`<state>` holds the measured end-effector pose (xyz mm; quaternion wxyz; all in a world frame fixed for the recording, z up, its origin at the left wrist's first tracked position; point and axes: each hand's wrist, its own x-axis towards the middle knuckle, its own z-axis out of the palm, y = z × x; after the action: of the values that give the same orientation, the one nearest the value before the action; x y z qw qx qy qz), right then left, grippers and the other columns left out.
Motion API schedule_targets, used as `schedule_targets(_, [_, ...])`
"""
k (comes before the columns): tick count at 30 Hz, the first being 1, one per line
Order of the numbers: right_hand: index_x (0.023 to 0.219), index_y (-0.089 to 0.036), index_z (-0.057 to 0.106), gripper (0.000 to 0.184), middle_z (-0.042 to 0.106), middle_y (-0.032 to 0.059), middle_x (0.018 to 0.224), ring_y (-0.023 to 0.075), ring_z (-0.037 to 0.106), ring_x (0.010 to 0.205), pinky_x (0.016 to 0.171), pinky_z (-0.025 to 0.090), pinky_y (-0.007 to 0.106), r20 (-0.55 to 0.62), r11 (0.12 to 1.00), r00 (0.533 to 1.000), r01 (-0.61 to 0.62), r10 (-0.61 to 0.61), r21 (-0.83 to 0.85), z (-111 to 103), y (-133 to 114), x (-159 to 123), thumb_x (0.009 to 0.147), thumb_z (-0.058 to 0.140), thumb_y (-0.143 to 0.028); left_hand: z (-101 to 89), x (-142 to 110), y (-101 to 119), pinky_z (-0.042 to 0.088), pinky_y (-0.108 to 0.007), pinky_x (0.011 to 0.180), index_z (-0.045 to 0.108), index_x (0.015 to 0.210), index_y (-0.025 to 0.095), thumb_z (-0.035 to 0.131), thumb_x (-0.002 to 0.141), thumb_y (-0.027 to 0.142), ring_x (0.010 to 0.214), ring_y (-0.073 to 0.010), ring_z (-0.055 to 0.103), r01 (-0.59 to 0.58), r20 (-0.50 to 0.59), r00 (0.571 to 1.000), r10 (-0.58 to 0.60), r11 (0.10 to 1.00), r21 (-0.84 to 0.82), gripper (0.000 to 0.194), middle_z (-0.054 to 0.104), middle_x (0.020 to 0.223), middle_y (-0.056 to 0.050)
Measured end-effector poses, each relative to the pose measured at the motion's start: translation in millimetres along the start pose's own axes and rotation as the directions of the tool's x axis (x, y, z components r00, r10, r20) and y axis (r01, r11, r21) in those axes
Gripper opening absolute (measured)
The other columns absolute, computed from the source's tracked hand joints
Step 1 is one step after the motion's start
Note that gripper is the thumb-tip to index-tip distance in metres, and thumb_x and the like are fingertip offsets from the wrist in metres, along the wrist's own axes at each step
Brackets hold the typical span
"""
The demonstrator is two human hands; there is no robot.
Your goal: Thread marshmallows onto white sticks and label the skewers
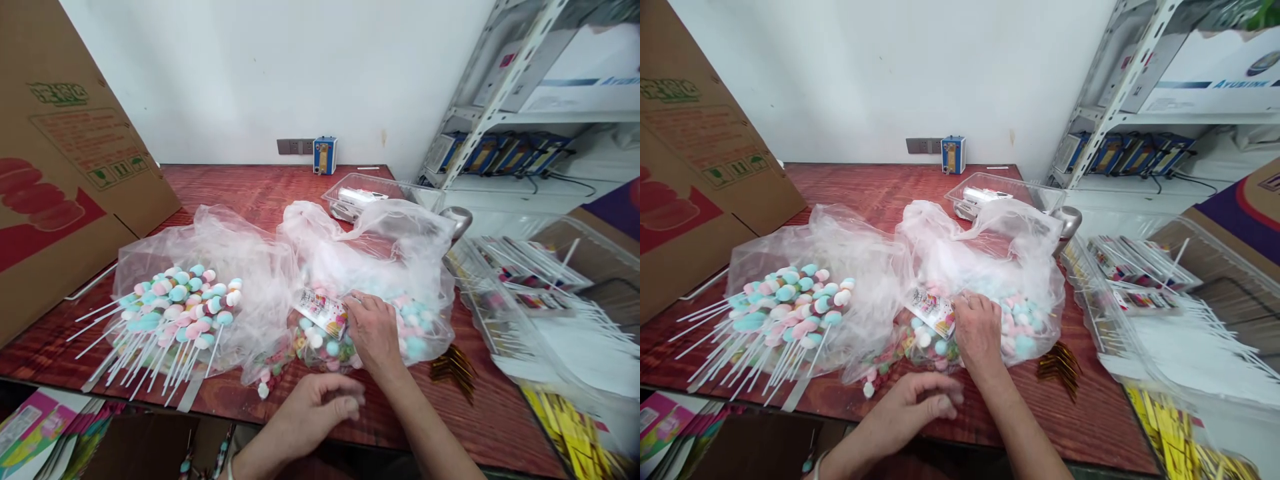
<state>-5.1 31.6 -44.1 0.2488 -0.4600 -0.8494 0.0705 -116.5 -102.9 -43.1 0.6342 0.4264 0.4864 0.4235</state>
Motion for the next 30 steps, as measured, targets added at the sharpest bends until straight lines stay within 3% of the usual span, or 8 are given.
schedule_targets(2, [0.108,-0.02,0.07,0.029,0.073,0.0086,0.112,0.0254,0.063,0.104,0.086,0.042,0.038,-0.015,0.989,0.997,0.077,-0.076,0.129,-13,-1,-1,0.094,0.045,-0.013,11.4,23,1,0.048,-0.03,0.083,0.07,0.112,0.017,0.072,0.082,0.041,0.091,-0.0186,0.065,-0.004,0.002,1.0,0.005,0.908,-0.42,0.039,0.071,0.106,-0.01])
schedule_targets(4, [0.106,-0.021,0.07,0.03,0.075,0.0061,0.102,0.0223,0.066,0.094,0.083,0.046,0.035,-0.013,0.95,0.995,0.096,-0.097,0.296,-31,-1,-5,0.095,0.043,-0.015,20.4,45,4,0.049,-0.03,0.087,0.069,0.113,0.018,0.074,0.079,0.044,0.096,-0.0176,0.065,-0.041,-0.015,0.999,0.044,0.675,-0.736,0.043,0.069,0.112,-0.01])
schedule_targets(6, [0.101,-0.022,0.071,0.028,0.074,0.0041,0.095,0.0199,0.066,0.087,0.078,0.048,0.032,0.007,0.895,0.998,0.057,-0.068,0.441,-51,3,-12,0.096,0.044,-0.021,25.6,64,8,0.05,-0.03,0.087,0.069,0.108,0.021,0.077,0.077,0.042,0.096,-0.016,0.065,-0.083,-0.065,0.996,0.055,0.467,-0.881,0.038,0.069,0.111,-0.006])
schedule_targets(8, [0.098,-0.022,0.072,0.024,0.074,0.0037,0.093,0.019,0.067,0.085,0.075,0.05,0.03,0.038,0.839,0.999,-0.037,0.019,0.543,-69,10,-21,0.095,0.049,-0.027,28.5,74,13,0.053,-0.03,0.083,0.07,0.103,0.022,0.082,0.074,0.031,0.091,-0.0149,0.066,-0.142,-0.149,0.989,0.011,0.394,-0.908,0.033,0.071,0.103,-0.002])
schedule_targets(12, [0.11,-0.02,0.067,0.026,0.073,0.0053,0.096,0.0201,0.067,0.085,0.075,0.053,0.031,0.147,0.671,0.957,-0.282,0.252,0.686,-80,27,-48,0.089,0.061,-0.035,36.5,74,16,0.055,-0.026,0.072,0.071,0.095,0.016,0.084,0.07,0.02,0.08,-0.0137,0.068,-0.202,-0.289,0.954,-0.085,0.531,-0.823,0.028,0.072,0.092,-0.002])
schedule_targets(15, [0.103,-0.018,0.066,0.024,0.072,0.0046,0.091,0.0192,0.065,0.082,0.075,0.052,0.03,0.183,0.597,0.934,-0.338,0.306,0.727,-72,30,-69,0.089,0.062,-0.037,45.6,66,13,0.055,-0.025,0.069,0.071,0.088,0.011,0.086,0.067,0.023,0.072,-0.013,0.067,-0.207,-0.347,0.933,-0.099,0.64,-0.74,0.029,0.072,0.085,-0.005])
schedule_targets(23, [0.064,-0.02,0.051,0.037,0.049,-0.0024,0.062,0.0136,0.044,0.06,0.055,0.035,0.023,0.077,0.781,0.931,-0.343,0.358,0.522,-62,19,-97,0.093,0.052,-0.043,57.7,61,1,0.048,-0.019,0.06,0.066,0.089,0.015,0.089,0.062,0.022,0.067,-0.0085,0.06,-0.337,-0.47,0.882,-0.031,0.656,-0.675,0.036,0.067,0.08,0.002])
schedule_targets(30, [0.057,-0.02,0.048,0.046,0.047,-0.0028,0.055,0.0133,0.044,0.056,0.054,0.032,0.023,0.034,0.827,0.955,-0.271,0.293,0.492,-61,12,-103,0.097,0.047,-0.044,57.5,57,-3,0.045,-0.015,0.05,0.063,0.083,0.014,0.085,0.068,0.021,0.056,-0.0049,0.054,-0.205,-0.324,0.938,-0.122,0.558,-0.804,0.028,0.063,0.073,0.003])
